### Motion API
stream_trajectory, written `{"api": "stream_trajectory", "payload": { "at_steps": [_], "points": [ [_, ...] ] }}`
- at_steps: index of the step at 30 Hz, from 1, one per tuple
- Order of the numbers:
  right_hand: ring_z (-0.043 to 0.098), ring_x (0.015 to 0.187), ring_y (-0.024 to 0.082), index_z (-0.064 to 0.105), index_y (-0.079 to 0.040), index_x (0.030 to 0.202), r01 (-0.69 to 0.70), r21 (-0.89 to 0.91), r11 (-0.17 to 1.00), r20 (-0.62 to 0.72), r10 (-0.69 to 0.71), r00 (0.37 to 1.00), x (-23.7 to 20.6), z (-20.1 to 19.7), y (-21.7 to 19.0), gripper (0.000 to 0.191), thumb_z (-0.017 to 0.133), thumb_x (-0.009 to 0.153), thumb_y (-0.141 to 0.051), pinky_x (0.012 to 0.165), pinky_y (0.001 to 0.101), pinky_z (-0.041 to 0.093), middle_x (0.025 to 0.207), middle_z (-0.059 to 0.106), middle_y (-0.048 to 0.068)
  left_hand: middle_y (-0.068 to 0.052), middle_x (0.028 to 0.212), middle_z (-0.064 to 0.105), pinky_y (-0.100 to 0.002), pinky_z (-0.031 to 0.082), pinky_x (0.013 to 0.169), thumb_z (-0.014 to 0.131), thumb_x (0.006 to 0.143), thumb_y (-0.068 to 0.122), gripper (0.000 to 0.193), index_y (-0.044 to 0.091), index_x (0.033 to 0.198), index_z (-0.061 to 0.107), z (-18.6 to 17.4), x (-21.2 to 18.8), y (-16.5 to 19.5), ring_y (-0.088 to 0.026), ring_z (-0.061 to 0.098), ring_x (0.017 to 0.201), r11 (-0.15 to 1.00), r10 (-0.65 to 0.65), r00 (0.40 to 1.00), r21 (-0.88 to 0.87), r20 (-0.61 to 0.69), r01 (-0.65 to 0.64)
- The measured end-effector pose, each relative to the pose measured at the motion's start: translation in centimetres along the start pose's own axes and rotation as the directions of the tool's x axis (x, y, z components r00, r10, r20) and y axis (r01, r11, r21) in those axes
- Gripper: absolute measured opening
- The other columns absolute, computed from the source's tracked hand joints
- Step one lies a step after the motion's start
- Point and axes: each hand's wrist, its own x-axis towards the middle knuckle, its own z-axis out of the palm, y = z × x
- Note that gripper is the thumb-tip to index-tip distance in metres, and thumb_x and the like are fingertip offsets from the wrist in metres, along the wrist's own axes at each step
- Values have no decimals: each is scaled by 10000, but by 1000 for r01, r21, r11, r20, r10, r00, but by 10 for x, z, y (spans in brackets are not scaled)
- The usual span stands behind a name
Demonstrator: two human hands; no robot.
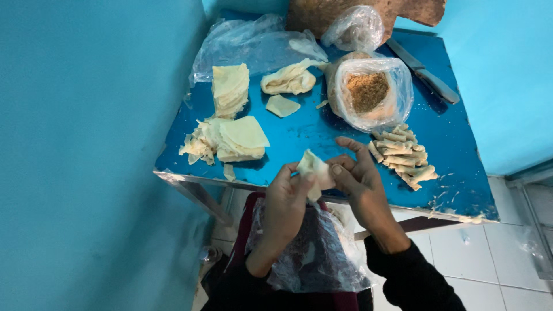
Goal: The person sits at a small blue metal table and repeatedly takes thin dough wrapper pieces, folds them over filling from a plastic container, and rolls them into cylinders, adding each finished roll to a pile on the table. They occasionally reposition the wrapper stack and gather loose pieces.
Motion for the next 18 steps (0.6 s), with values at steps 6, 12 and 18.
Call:
{"api": "stream_trajectory", "payload": {
  "at_steps": [6,12,18],
  "points": [
    [665,935,194,370,-2,1498,-69,-126,990,-16,68,998,0,-15,10,688,667,880,47,849,321,546,1045,650,148,-107,803,756,-273,526,582,599,1010,182,191,3,1061,638,-4,3,9,-104,698,706,942,-12,998,334,-56,30],
    [727,936,262,394,45,1466,43,67,997,-159,-32,987,19,-51,-34,634,581,861,36,827,374,611,1087,707,169,-135,947,716,-377,559,664,609,1038,139,129,26,1084,651,-45,33,17,-271,717,825,503,449,892,812,48,-296],
    [724,1087,207,404,-51,1489,363,-527,768,130,-349,928,19,-37,-51,537,607,1004,59,885,342,609,1137,742,108,-152,1125,652,-416,537,891,631,988,57,223,10,1203,664,-49,50,31,-322,643,1008,-134,577,735,929,356,-345]
  ]
}}
